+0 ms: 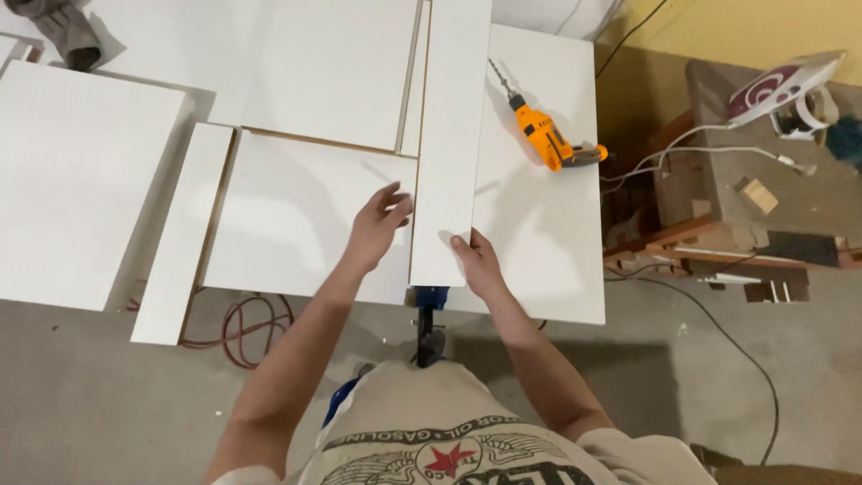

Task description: The person uses a blue drill guide and an orange corded drill to drill holes into thin wooden strips clamped on a white workbench. They repeatedly position each strip, drill, remove it, and place it aside, then repeat the process with additional strips. The person also briefly handles white panels on the bench.

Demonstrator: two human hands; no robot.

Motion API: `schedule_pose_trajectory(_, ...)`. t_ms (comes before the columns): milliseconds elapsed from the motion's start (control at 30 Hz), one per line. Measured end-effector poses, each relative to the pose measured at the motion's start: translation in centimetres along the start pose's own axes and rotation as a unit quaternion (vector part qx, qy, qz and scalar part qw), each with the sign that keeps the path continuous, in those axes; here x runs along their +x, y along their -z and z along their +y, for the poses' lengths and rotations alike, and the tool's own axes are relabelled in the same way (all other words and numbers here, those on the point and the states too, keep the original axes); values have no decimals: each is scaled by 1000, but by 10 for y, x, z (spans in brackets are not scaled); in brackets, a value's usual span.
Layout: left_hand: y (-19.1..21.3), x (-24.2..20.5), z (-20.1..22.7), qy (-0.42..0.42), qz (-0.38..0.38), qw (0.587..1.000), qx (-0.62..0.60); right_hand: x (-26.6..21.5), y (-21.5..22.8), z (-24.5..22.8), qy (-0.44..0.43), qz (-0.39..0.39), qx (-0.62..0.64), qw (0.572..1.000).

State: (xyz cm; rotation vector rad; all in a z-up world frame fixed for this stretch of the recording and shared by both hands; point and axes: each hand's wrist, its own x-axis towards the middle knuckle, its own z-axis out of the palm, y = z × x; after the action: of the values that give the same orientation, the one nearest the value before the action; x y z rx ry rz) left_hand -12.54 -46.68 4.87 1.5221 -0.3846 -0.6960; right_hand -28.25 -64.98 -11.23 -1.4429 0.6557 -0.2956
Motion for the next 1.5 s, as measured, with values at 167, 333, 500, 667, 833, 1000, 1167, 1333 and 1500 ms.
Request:
schedule_pose_trajectory(167, -17, -28, 11, 28, 14, 999, 28, -89, -66, -35, 41, 52, -39, 997)
schedule_pose_trajectory(333, 0, -32, -18, 54, 33, 998, 26, -115, -84, -14, 282, -19, -95, 954)
schedule_pose_trajectory(500, 13, 69, -147, 143, -792, 365, -469, -124, -52, -76, 331, 26, -204, 921)
schedule_pose_trajectory(667, 38, 18, -136, 220, -758, 472, -392, -107, -9, -168, 522, 96, -392, 752)
schedule_pose_trajectory(833, 88, -19, -128, 298, -693, 595, -279, -126, -16, -278, 576, -8, -609, 544)
schedule_pose_trajectory(1000, 119, -55, -91, 352, -610, 691, -162, -103, -9, -270, 394, -220, -648, 614)
schedule_pose_trajectory(1167, 102, -76, 48, 280, -495, 808, 150, -104, -15, -234, 399, -180, -608, 663)
schedule_pose_trajectory(1333, 62, -64, 119, 124, -389, 837, 366, -86, -34, -210, 348, -134, -605, 703)
schedule_pose_trajectory(1500, 32, -20, 68, -46, -378, 743, 550, -62, -39, -192, 214, -119, -611, 753)
